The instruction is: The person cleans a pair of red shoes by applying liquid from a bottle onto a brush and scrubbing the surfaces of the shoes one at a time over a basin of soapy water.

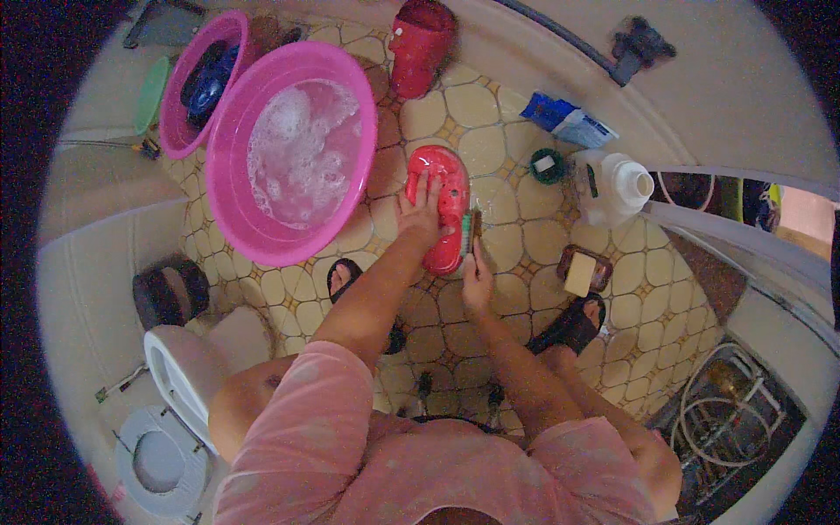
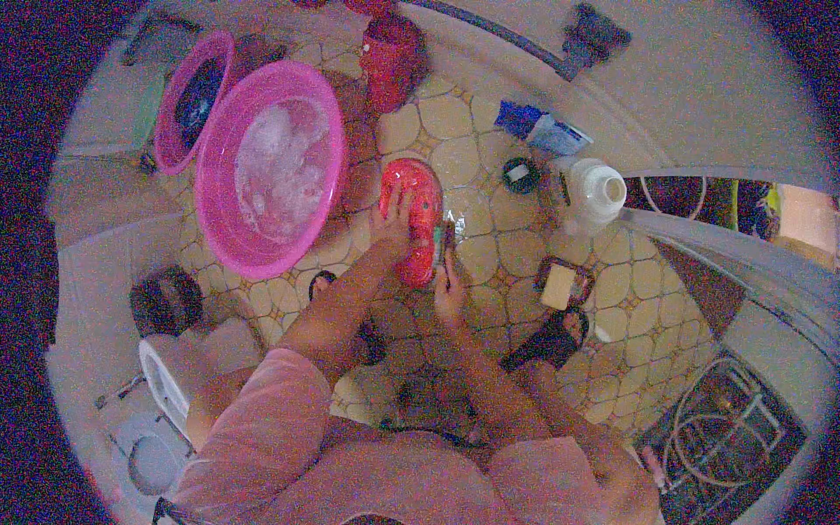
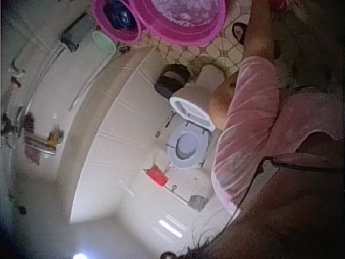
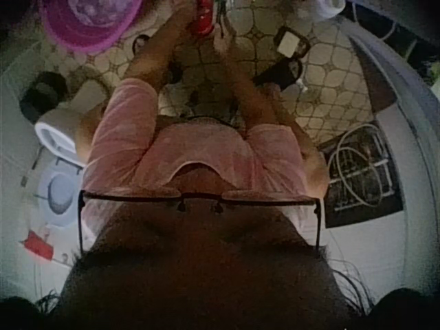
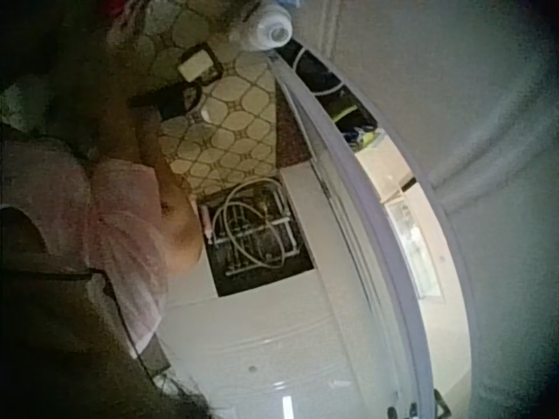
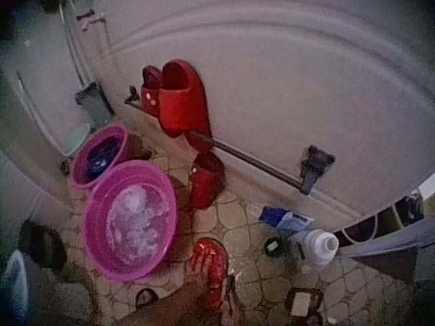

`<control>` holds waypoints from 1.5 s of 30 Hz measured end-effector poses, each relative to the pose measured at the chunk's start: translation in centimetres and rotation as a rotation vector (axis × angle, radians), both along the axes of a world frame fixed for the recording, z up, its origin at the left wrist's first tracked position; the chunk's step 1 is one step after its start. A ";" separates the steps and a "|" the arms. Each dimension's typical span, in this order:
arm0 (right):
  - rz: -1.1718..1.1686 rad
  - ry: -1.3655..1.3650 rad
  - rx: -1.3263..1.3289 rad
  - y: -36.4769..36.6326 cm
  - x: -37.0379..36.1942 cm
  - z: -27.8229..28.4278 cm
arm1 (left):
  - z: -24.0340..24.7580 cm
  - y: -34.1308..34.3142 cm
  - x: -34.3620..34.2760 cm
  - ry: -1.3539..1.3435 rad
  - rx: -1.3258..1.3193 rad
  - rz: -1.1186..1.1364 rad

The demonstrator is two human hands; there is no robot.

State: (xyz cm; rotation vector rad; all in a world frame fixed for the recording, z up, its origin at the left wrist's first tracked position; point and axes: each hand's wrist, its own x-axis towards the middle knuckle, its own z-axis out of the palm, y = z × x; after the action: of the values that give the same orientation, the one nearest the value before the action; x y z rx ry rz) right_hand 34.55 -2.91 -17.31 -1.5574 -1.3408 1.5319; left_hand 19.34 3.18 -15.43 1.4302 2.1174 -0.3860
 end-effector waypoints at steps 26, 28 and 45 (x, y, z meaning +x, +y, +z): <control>-0.040 0.026 0.119 5.4 0.2 -0.8 | -1.3 -0.1 0.6 -0.055 0.249 -0.031; 0.032 -0.067 0.050 4.0 2.2 -1.4 | 0.4 0.2 1.8 -0.016 0.162 -0.033; 0.124 -0.191 0.206 2.9 3.7 5.0 | -3.1 -3.9 2.7 -0.782 0.786 0.982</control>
State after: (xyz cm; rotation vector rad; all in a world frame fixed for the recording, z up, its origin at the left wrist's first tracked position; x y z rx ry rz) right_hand 38.27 0.02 -12.31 -1.5443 -1.6736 1.2924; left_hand 22.05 -0.75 -18.49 0.4909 1.9944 1.2616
